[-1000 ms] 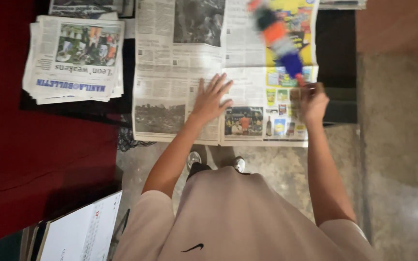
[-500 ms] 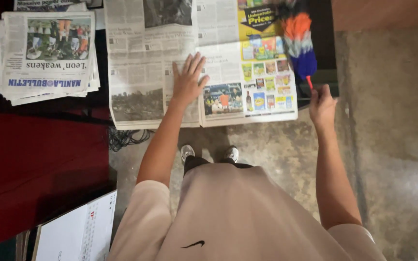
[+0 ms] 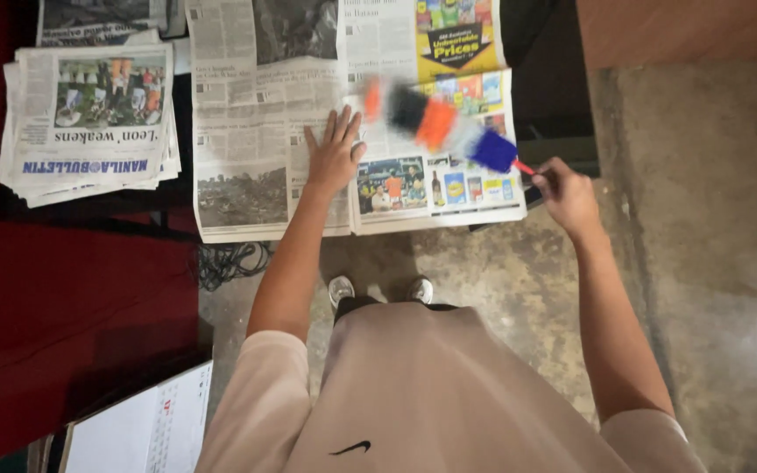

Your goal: Cleaning and dusting a stack of newspapers using a feather duster.

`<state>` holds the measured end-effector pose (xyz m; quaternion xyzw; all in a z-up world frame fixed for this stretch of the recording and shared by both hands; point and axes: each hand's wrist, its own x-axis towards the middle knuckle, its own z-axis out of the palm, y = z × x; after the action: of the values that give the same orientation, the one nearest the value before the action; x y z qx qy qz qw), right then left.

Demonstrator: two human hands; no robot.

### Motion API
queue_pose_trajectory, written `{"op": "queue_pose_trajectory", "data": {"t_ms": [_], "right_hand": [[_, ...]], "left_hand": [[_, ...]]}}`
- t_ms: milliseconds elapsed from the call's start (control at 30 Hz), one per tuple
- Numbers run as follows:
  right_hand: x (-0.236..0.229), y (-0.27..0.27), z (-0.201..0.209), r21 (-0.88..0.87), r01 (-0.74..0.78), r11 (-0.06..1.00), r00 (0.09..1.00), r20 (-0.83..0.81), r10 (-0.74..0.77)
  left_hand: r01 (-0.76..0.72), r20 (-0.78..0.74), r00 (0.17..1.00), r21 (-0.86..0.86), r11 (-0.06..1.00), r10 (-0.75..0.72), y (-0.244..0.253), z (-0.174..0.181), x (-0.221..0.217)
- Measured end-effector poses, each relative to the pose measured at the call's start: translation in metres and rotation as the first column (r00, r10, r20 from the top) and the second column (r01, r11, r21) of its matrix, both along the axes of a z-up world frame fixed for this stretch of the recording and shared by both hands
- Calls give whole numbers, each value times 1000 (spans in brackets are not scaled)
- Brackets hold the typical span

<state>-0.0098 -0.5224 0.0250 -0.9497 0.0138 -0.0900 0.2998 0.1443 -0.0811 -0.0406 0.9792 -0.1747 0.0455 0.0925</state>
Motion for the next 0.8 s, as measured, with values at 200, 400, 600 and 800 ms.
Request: {"op": "queue_pose_trajectory", "data": {"t_ms": [200,400,600,800], "right_hand": [[66,-24,-44,-18,201,979,975,98,-199],[115,-25,-64,-119,120,986,992,-18,-123],[151,-4,-63,103,334,937,925,154,-347],[152,-28,-99,85,225,971,974,14,-227]], "left_hand": [[-9,-137,990,49,999,16,4,20,-2],[96,302,951,-81,992,-67,-37,-45,8],[487,413,855,-432,759,-313,-112,47,-90],[666,163,743,-87,741,-649,-135,-14,-111]]}}
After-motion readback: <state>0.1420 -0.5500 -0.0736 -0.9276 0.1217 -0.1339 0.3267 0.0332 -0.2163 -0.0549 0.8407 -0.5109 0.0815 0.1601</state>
